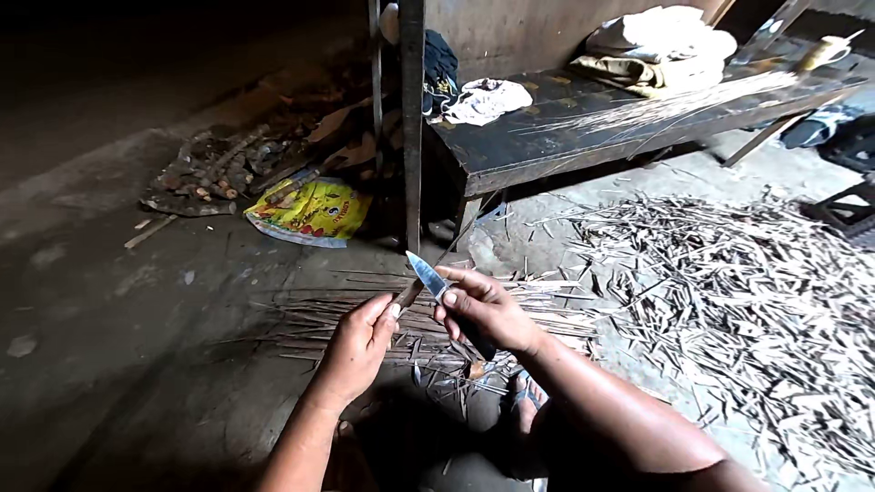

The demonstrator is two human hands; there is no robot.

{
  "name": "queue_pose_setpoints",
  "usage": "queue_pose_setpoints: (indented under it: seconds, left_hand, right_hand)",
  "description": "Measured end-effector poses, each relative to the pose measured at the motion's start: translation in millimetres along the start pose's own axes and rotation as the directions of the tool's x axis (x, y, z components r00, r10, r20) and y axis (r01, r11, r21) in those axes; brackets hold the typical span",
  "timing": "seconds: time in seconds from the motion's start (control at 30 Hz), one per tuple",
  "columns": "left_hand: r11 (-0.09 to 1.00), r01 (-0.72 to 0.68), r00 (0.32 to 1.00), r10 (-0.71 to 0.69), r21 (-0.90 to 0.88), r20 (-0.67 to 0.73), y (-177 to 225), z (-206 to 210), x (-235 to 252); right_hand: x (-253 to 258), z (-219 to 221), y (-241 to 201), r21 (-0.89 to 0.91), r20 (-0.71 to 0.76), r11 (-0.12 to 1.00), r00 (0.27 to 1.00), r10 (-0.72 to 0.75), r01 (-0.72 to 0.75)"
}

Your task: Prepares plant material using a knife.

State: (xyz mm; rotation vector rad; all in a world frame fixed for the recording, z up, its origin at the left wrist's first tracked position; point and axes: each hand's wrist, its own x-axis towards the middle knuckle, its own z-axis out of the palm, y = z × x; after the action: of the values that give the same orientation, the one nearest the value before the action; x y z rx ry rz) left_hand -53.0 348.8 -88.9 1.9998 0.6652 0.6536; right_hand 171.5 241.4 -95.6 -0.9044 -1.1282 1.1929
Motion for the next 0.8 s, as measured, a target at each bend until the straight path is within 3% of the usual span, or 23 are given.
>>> queue_pose_setpoints:
  seconds: [0.2, 0.33, 0.8]
  left_hand:
    - [0.954, 0.119, 0.976, -0.061, -0.276, 0.21, -2, -12, 3]
    - [0.929, 0.165, 0.95, -0.06, -0.332, 0.306, -6, -18, 4]
    - [0.919, 0.185, 0.94, -0.063, -0.349, 0.335, -4, -23, 6]
  right_hand:
    - [1, -2, 2, -0.049, 0.07, 0.999, 0.998, -0.004, 0.007]
    - [2, -7, 2, -0.072, 0.129, 0.997, 0.991, 0.024, -0.015]
    - [2, -19, -8, -0.1, 0.051, 0.993, 0.997, -0.06, 0.064]
